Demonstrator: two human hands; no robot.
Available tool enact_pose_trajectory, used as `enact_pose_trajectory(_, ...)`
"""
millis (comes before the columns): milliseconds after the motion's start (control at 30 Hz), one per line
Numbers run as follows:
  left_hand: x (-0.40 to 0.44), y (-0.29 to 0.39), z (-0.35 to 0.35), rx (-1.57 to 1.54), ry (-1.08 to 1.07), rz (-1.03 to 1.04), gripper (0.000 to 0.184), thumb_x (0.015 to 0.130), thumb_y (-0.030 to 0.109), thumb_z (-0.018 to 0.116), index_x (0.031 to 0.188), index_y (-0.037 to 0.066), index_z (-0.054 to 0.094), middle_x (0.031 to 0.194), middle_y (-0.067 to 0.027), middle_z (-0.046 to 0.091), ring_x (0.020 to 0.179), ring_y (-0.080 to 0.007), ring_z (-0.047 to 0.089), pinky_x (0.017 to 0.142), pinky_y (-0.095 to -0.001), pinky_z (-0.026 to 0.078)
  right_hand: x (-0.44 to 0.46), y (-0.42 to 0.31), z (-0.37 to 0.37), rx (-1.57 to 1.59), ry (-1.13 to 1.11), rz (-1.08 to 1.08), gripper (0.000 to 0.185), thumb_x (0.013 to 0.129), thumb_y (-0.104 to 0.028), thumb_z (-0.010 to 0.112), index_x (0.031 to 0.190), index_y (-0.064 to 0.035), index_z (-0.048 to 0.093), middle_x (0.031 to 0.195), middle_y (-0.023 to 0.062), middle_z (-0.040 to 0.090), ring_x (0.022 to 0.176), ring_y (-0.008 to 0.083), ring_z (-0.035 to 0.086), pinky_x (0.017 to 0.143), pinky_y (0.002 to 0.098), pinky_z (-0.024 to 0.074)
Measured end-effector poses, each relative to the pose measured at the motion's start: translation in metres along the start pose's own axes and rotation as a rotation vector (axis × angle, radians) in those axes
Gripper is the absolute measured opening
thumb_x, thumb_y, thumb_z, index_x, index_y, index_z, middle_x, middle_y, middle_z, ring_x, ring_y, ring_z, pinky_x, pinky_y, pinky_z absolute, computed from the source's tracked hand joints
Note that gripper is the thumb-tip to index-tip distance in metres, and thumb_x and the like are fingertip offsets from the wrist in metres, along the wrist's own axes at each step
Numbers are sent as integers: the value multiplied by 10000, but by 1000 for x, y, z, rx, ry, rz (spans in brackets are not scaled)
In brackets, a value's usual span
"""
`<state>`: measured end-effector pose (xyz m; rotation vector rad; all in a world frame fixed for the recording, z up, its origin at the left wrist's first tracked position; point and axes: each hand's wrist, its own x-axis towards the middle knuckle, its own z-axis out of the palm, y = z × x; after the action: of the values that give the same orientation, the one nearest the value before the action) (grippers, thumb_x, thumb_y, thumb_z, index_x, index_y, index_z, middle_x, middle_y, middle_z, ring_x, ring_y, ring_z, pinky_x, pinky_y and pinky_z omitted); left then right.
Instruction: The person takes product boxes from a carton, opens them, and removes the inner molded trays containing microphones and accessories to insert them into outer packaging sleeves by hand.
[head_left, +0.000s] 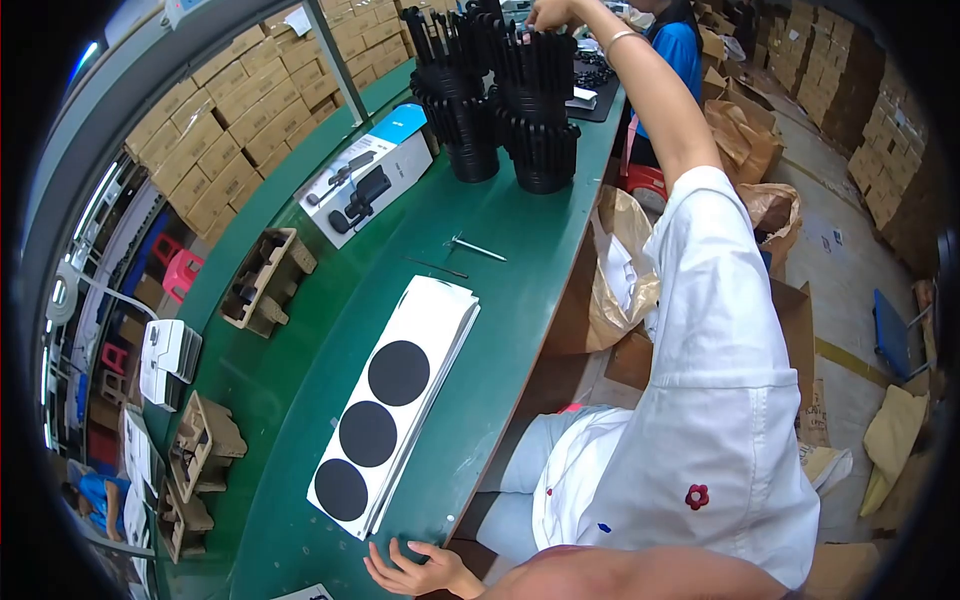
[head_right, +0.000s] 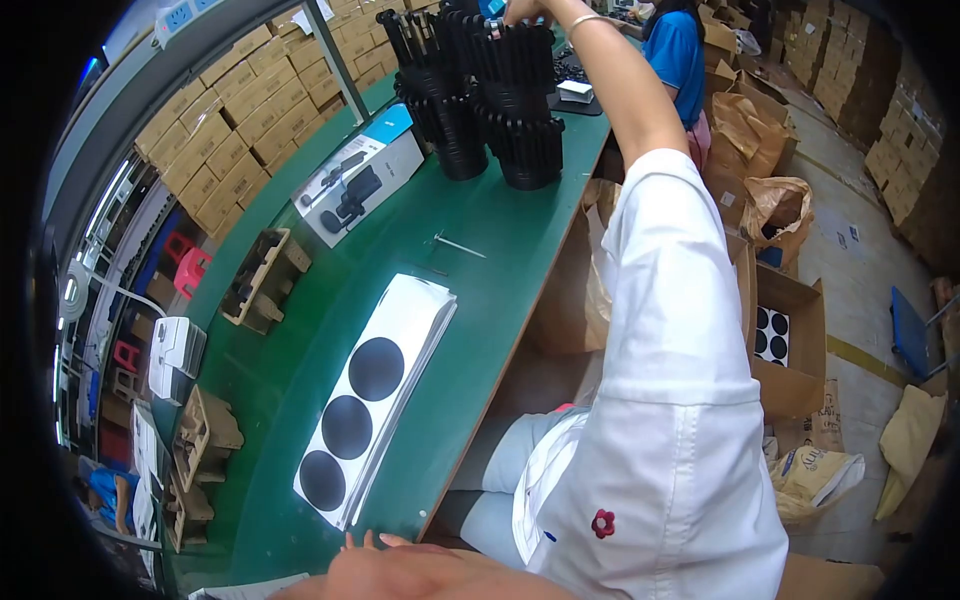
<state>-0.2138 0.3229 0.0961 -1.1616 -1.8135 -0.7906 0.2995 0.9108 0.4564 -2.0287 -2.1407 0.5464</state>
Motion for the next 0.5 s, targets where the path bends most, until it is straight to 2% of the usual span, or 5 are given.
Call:
enact_pose_trajectory(100, -3, -4, 2, 2, 10, 12, 370, 946, 346, 476, 787, 87, 687, 1026, -118, 670, 992, -352, 610, 843, -470, 480, -32, -34, 5, -45, 63, 118, 410, 873, -253, 641, 1240, -79, 590, 1215, 152, 617, 1049, 325, 613, 819, 480, 546)
enact_pose_trajectory(300, -5, -9, 1, -34, 19, -10, 356, 940, 338, 487, 784, 93, 693, 1029, -117, 672, 994, -354, 611, 851, -475, 481, -12, -31, 0, -62, 101, 147, 339, 846, -271, 668, 1121, -74, 647, 1153, 142, 644, 1008, 284, 636, 760, 459, 548)
enact_pose_trajectory(333, -8, -8, -2, -1, -51, -66, 357, 932, 331, 470, 810, 67, 678, 1075, -125, 654, 1050, -358, 584, 880, -495, 454, -14, -29, 1, -68, 135, 145, 332, 835, -265, 670, 1104, -72, 649, 1131, 143, 648, 994, 287, 639, 756, 455, 547)
enact_pose_trajectory(400, -15, -3, -10, 69, -188, -183, 370, 916, 315, 436, 861, 16, 648, 1166, -141, 617, 1162, -366, 530, 937, -534, 400, -19, -24, 5, -81, 233, 140, 318, 812, -253, 674, 1071, -69, 654, 1086, 145, 655, 965, 292, 645, 748, 448, 545)
enact_pose_trajectory(500, -9, -3, -12, 13, -133, -130, 349, 898, 288, 446, 806, 13, 639, 1137, -150, 624, 1124, -371, 545, 892, -513, 431, -33, -26, 8, -117, 536, 62, 298, 777, -235, 680, 1021, -64, 660, 1020, 148, 666, 921, 300, 654, 736, 437, 542)
